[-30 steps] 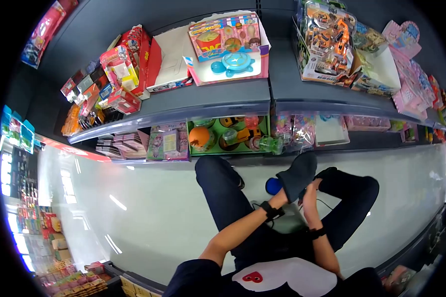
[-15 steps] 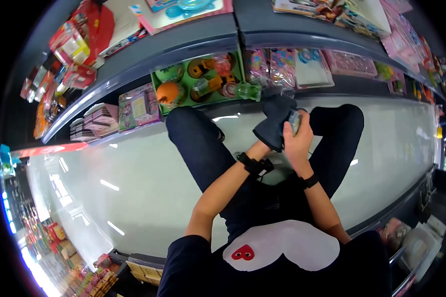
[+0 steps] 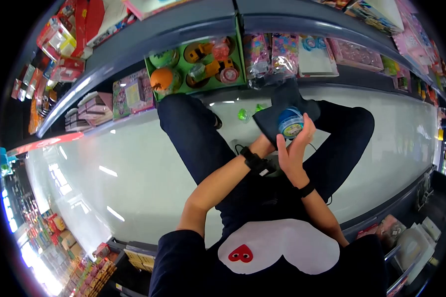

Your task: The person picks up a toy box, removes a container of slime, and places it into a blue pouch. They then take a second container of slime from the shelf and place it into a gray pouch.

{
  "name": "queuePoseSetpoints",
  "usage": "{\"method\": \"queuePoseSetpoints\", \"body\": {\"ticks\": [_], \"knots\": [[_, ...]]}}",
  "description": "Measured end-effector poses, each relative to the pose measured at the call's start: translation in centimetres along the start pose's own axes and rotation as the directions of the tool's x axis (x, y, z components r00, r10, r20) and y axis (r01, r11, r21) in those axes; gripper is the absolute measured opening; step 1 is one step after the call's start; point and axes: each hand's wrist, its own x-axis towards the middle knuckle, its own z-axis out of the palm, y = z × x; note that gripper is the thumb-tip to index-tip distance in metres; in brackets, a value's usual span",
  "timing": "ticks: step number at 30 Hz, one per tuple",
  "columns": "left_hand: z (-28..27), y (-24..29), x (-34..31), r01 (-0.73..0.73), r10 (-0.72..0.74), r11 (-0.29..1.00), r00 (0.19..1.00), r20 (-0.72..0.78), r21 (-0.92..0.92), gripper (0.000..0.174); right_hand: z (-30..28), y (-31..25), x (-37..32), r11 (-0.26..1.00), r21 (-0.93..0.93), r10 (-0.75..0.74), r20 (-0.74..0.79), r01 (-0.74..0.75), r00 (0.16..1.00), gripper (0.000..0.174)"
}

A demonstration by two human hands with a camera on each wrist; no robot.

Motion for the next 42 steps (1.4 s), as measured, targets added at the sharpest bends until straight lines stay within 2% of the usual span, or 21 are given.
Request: {"method": "queuePoseSetpoints", "body": {"ticks": [2,3,6,8,10,12,14,15,20,22,23,24,26,28,30,33,34,36,37,40,42], "knots": [[0.5,-1.2,-0.2,0.100,-0.101,0.994,0.995,-0.020,-0.035,0.031,0.3,0.6,-0.6,0.996,-0.018,0.085,-0.051,-0.086,0.995,0.078],[0.5,-2.4,0.5,0.012,-0.011,0.999,0.999,0.035,-0.040,0.030,-0.4,0.8,-0.3,0.979,-0.160,0.125,-0.022,-0.127,0.992,0.073],[-0.6,-6.4,2.5,-0.135,0.168,0.977,0.965,-0.203,0.168,0.028,-2.0,2.0,1.1,0.878,-0.478,0.067,0.039,-0.040,0.997,0.057],[-0.3,-4.7,2.4,-0.043,0.031,0.992,0.995,-0.096,-0.123,0.028,-2.2,3.0,1.7,0.986,-0.090,0.150,0.117,-0.140,0.982,0.044],[-0.7,-2.9,2.2,-0.037,0.045,0.950,0.999,0.021,-0.309,0.029,-2.5,3.3,3.1,0.902,0.268,0.246,0.328,-0.339,0.912,0.035],[-1.5,-0.3,2.3,-0.069,0.067,0.945,0.998,-0.017,-0.320,0.032,-2.5,5.5,5.5,0.921,0.326,0.076,0.381,-0.212,0.921,0.031],[-2.4,2.7,2.1,-0.065,0.067,0.939,0.998,-0.006,-0.338,0.044,-1.8,7.1,7.8,0.735,0.448,0.346,0.397,-0.508,0.850,0.034],[0.4,5.7,0.9,-0.136,0.103,0.977,0.975,-0.199,-0.161,0.039,-1.7,8.5,9.2,0.766,0.367,0.349,0.452,-0.528,0.821,0.036],[-1.3,13.3,-0.3,-0.277,0.365,0.848,0.923,-0.120,0.452,0.036,2.5,19.0,12.0,0.951,-0.195,0.303,0.743,-0.240,0.596,0.045],[-2.1,15.3,-0.8,-0.232,0.391,0.733,0.913,-0.118,0.640,0.034,4.6,20.9,11.1,0.851,-0.417,0.502,0.825,-0.319,0.259,0.050],[-2.6,16.0,-1.1,-0.181,0.370,0.726,0.916,-0.157,0.663,0.034,7.5,26.7,8.7,0.939,-0.327,0.344,0.896,-0.106,0.282,0.053],[-3.2,16.8,-1.5,-0.128,0.349,0.719,0.917,-0.195,0.683,0.033,8.6,27.1,7.2,0.919,-0.393,0.375,0.885,0.010,0.275,0.054],[-6.4,17.5,-0.8,0.018,0.140,0.888,0.941,-0.307,0.460,0.032,12.6,33.1,2.0,0.931,-0.325,0.354,0.915,-0.166,0.195,0.069],[-8.3,17.9,-0.1,0.142,-0.130,0.990,0.903,-0.409,-0.001,0.031,15.5,32.0,-0.6,0.855,-0.502,0.516,0.848,-0.128,0.120,0.076],[-10.5,16.9,1.5,0.068,-0.012,0.993,0.872,-0.490,0.096,0.030,17.3,28.6,-1.8,0.720,-0.651,0.693,0.696,-0.242,0.191,0.075],[-9.7,15.7,3.2,0.137,-0.047,0.980,0.867,-0.495,0.147,0.031,20.4,28.2,-4.8,0.704,-0.648,0.706,0.682,-0.291,0.189,0.070],[-9.9,15.4,3.1,0.174,-0.086,0.975,0.868,-0.488,0.136,0.032,22.7,30.5,-7.6,0.772,-0.611,0.636,0.734,-0.178,0.237,0.073],[-9.1,14.4,2.2,0.177,-0.012,0.955,0.827,-0.562,0.240,0.034,23.0,29.2,-9.1,0.734,-0.637,0.669,0.618,-0.237,0.413,0.069],[-9.0,14.0,2.2,0.171,-0.016,0.953,0.851,-0.524,0.250,0.035,22.5,28.7,-9.2,0.713,-0.536,0.700,0.585,-0.453,0.409,0.052],[-6.0,14.3,3.1,0.187,-0.011,0.920,0.892,-0.452,0.346,0.037,24.5,32.1,-11.9,0.778,-0.606,0.532,0.491,-0.169,0.690,0.043],[-6.4,14.2,3.0,0.171,-0.030,0.949,0.885,-0.465,0.265,0.036,24.9,34.4,-9.6,0.834,-0.532,0.494,0.603,-0.146,0.626,0.036]]}}
